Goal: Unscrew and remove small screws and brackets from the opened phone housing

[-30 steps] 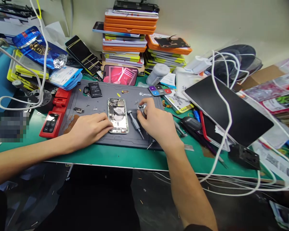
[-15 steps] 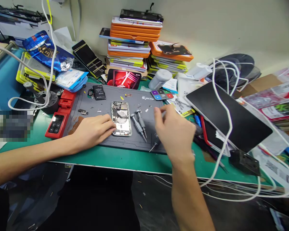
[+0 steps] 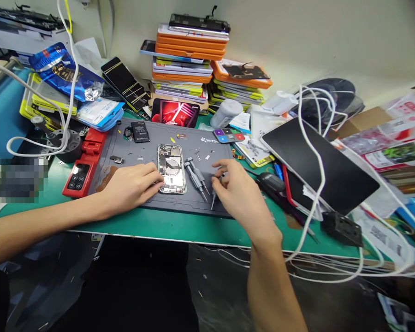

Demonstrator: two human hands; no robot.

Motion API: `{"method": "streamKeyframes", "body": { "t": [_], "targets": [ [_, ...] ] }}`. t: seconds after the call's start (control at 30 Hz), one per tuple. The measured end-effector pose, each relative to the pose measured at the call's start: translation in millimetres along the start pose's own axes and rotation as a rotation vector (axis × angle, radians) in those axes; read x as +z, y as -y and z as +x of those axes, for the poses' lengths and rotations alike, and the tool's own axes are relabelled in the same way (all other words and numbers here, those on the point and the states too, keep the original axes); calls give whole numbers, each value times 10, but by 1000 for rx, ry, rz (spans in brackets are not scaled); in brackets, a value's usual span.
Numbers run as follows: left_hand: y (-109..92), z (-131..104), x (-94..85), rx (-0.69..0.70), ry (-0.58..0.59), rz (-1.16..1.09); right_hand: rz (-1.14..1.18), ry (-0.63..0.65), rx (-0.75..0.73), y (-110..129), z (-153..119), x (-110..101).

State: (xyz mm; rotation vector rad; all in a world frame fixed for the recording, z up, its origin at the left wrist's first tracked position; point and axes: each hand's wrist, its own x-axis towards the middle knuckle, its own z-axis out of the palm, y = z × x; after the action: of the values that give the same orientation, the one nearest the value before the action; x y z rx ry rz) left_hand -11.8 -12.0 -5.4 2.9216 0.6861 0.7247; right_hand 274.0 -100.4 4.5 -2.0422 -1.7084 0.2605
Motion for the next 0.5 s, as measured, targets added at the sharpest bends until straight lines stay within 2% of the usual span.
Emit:
{"method": "streamKeyframes", "body": {
  "t": [0.13, 0.27, 0.37, 0.5],
  "targets": [
    [-19, 4, -20, -21, -17, 10, -55, -5, -149, 3, 120, 30],
    [-26, 9, -15, -58, -29, 42, -19, -64, -189, 71, 153, 35],
    [-24, 11, -8, -66, -38, 58, -78, -109, -232, 173, 111, 39],
    [-21, 12, -5, -76, -38, 55, -163, -58, -234, 307, 76, 80]
  ]
}}
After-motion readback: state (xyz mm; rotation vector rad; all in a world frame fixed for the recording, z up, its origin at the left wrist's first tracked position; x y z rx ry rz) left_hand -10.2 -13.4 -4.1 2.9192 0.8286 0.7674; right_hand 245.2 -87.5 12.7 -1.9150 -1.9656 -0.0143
